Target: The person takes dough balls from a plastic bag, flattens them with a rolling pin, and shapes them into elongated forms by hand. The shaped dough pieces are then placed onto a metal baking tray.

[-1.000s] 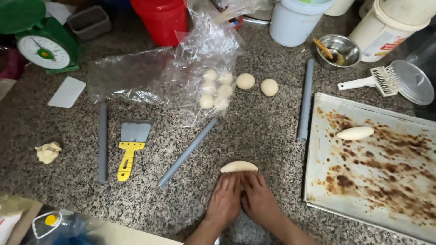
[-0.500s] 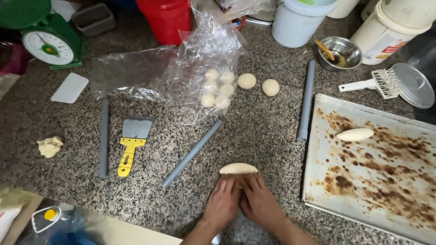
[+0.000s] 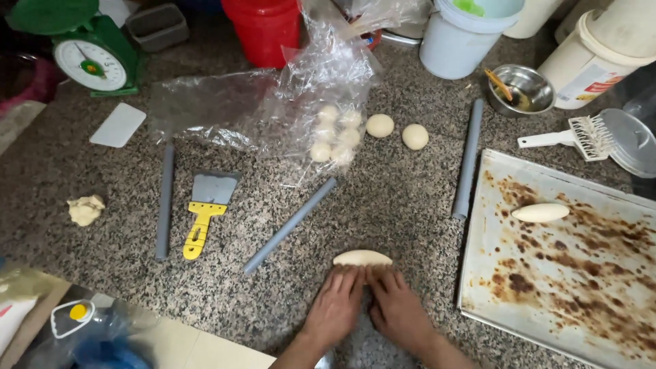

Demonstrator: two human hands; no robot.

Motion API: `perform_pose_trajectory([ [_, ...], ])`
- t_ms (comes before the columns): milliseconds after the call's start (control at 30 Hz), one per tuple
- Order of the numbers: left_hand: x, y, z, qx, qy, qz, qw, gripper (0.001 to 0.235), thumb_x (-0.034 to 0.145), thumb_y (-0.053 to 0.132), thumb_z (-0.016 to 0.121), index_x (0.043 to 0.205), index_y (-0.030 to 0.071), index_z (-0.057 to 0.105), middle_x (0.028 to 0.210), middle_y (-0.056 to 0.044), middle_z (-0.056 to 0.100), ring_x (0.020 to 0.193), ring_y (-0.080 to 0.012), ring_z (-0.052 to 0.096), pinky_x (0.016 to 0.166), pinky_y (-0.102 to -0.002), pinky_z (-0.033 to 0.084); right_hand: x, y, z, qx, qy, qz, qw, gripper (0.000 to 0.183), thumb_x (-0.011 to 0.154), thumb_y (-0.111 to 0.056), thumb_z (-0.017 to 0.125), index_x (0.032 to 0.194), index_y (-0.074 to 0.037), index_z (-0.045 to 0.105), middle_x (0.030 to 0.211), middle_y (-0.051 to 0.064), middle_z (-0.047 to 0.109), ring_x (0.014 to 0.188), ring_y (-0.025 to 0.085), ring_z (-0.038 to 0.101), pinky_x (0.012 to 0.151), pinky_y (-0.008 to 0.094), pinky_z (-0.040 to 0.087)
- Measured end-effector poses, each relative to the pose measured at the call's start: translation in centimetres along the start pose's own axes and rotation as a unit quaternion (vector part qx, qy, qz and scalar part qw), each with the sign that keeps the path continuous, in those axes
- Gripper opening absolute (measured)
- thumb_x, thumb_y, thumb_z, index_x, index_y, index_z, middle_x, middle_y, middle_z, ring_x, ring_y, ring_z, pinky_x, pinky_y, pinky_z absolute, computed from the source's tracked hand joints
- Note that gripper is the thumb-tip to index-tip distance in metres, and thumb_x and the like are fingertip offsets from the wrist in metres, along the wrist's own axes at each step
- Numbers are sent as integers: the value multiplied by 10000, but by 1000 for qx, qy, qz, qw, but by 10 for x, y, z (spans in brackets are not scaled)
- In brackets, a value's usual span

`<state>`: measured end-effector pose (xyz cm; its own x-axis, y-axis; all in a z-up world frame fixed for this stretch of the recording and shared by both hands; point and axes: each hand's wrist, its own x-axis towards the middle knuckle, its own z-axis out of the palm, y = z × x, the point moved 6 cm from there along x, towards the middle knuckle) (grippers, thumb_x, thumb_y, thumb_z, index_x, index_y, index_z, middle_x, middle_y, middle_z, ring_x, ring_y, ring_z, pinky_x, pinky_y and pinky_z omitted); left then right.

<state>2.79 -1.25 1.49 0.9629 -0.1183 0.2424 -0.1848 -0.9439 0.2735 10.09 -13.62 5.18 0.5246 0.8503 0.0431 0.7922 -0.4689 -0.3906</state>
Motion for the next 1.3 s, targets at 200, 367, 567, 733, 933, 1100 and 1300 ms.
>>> perform_pose_trajectory([
  [200,-9,12,4,6,25,-6,1000,658,1003,117,529,1618,-115,525,1525,-275,587,1443,-449,534,1337,-562,367,-7,-16,14,-23,84,-52,995,675,944,-185,670,1549,96,566,1497,301,607,1381,508,536,1283,629,399],
  [367,6,12,-22,76,11,6,997,652,1031,169,493,1611,-125,529,1457,-254,606,1320,-420,564,1290,-517,404,-2,-8,3,-57,94,-52,993,740,902,-240,697,1554,82,568,1550,308,587,1410,508,537,1237,603,455],
  [567,1,7,-38,-24,61,18,998,559,1113,135,487,1605,-127,523,1526,-303,598,1481,-495,503,1384,-609,280,-8,-2,-27,23,66,-32,997,677,1027,-193,724,1644,-25,505,1546,212,564,1445,416,548,1219,583,539],
  [733,-20,13,-4,43,45,31,998,623,1064,138,460,1643,-78,535,1571,-265,614,1489,-480,528,1370,-589,320,-24,-7,4,-4,70,-90,994,653,1031,-232,675,1604,51,539,1527,279,569,1426,521,511,1276,625,419],
  [933,-26,15,34,64,-11,2,998,704,1034,197,473,1665,-116,483,1627,-292,557,1517,-468,502,1375,-551,298,-19,-23,9,-45,105,-101,988,617,952,-155,682,1511,101,623,1480,288,656,1408,518,556,1306,626,396],
  [1100,-20,15,21,85,-15,7,996,724,1023,196,483,1676,-118,468,1614,-289,556,1511,-443,505,1379,-523,287,-16,-18,16,-54,84,-73,992,691,956,-193,691,1574,86,558,1560,305,586,1486,543,490,1338,622,344],
  [1300,-2,17,-32,60,5,21,998,598,1055,114,503,1613,-95,557,1521,-268,633,1458,-441,537,1255,-509,433,-7,-5,-30,34,50,-22,998,534,1025,-200,678,1516,6,640,1479,244,635,1369,443,608,1177,576,540],
])
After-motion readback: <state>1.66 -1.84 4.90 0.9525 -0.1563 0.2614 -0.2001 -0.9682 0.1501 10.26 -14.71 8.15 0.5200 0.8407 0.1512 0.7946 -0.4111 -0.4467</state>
